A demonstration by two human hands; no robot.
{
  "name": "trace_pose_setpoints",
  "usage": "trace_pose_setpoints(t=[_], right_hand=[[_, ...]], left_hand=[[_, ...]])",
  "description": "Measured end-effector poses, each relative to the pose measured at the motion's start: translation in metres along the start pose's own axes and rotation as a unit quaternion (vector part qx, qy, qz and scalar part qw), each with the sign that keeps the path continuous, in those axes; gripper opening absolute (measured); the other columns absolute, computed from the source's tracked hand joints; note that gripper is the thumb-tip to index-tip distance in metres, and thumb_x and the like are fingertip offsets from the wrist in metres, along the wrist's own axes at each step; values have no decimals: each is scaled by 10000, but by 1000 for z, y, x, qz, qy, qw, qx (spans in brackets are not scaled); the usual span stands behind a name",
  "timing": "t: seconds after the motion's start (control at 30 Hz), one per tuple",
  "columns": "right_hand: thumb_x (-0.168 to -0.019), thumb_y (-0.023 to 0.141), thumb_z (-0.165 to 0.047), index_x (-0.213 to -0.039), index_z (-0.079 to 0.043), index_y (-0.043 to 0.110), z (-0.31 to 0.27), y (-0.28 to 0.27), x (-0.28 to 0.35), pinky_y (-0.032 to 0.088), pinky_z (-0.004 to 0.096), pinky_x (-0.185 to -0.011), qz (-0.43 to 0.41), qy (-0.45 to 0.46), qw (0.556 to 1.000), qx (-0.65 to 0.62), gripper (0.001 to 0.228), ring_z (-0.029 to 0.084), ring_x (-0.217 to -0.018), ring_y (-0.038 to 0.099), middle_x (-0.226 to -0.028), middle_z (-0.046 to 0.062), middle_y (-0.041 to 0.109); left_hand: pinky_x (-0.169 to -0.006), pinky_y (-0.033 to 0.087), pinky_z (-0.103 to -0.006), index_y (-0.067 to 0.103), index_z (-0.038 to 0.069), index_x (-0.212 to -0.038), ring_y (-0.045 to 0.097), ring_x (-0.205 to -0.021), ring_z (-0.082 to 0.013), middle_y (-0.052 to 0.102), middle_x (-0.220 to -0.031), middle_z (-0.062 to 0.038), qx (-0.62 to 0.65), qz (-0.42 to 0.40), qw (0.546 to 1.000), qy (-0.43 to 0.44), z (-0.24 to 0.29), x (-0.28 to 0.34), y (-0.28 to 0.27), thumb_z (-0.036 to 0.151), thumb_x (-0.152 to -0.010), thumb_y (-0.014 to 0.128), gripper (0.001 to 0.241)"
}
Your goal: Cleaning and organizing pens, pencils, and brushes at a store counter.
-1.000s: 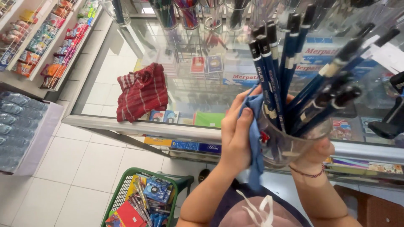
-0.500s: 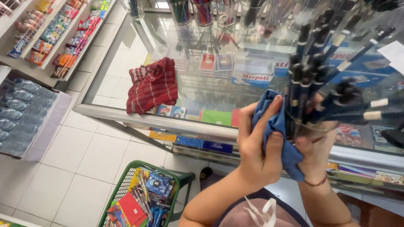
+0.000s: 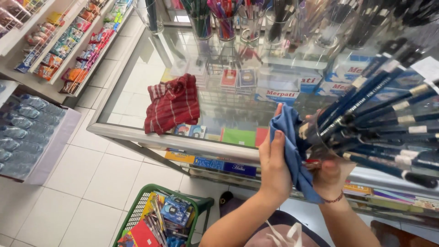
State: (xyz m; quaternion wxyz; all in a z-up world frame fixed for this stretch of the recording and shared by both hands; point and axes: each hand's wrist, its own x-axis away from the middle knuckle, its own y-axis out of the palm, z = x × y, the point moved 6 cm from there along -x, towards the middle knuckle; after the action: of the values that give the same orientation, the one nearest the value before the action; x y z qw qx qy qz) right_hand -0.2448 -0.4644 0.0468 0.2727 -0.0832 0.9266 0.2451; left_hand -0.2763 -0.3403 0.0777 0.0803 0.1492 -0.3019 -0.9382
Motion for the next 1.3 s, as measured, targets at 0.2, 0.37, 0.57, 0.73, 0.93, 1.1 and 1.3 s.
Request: trace_pose_setpoints(t=[0.2, 0.37, 0.57, 0.73, 0.93, 1.1, 1.3], right_hand=[[-753, 942, -495, -1598, 9, 383, 20, -8, -4, 407, 452, -1309, -3, 33, 994, -105, 1132, 266, -1426, 498, -1463, 144, 525], [-723, 958, -529, -1608, -27, 310, 22, -19, -12, 373, 416, -1347, -26, 32, 999, -24, 1207, 243, -1439, 463, -1539, 116, 465], [-803, 900, -591, -1502, -78, 422, -2, -7, -34, 563, 373, -1201, -14, -87, 984, 158, 990, 201, -1300, 593, -1458, 65, 554], [-997, 739, -624, -1462, -91, 490, -20, -24, -49, 556, 287, -1093, 42, -152, 913, 377, 749, 142, -1251, 601, -1384, 37, 571], [-1013, 789, -592, -1392, -58, 535, -19, -27, -49, 615, 279, -1022, 77, -71, 952, 287, 702, 119, -1116, 655, -1220, 17, 596], [-1031, 798, -563, -1391, -73, 512, -12, -7, -45, 595, 292, -1061, 60, -73, 949, 301, 672, 136, -1168, 629, -1279, 18, 590], [-935, 786, -632, -1394, -78, 551, 16, 25, -48, 603, 368, -1073, 63, 21, 984, 166, 756, 190, -1212, 687, -1329, 62, 646]], left_hand=[[-1178, 339, -314, 303, 60, -1625, 469, -1390, -163, 468, -1563, -66, 190, 65, 971, -130, -23, 0, -10, 358, -1047, 463, 670], [-1074, 457, -315, 539, -20, -1409, 584, -1212, -150, 628, -1325, -82, 169, -35, 970, -169, -46, -2, -26, 345, -1083, 566, 490], [-797, 523, -278, 675, -79, -1155, 628, -891, -98, 709, -1006, -43, 38, -86, 968, -232, -54, -14, -48, 337, -1112, 638, 420], [-927, 527, -347, 698, -19, -1229, 627, -1011, -179, 695, -1095, -116, -163, -189, 956, -156, -38, -25, -61, 329, -1043, 717, 395], [-1084, 237, -745, 492, 237, -1513, 258, -1445, -421, 314, -1547, -230, -641, -205, 736, 72, -3, -74, -65, 517, -797, 790, 824], [-1068, 43, -890, 359, 416, -1594, 15, -1562, -444, 124, -1700, -133, -813, -59, 563, 134, 80, -105, -141, 778, -820, 694, 918], [-1051, 312, -673, 473, 347, -1522, 359, -1412, -397, 412, -1552, -171, -784, 68, 610, -92, 104, -112, -211, 454, -888, 656, 668]])
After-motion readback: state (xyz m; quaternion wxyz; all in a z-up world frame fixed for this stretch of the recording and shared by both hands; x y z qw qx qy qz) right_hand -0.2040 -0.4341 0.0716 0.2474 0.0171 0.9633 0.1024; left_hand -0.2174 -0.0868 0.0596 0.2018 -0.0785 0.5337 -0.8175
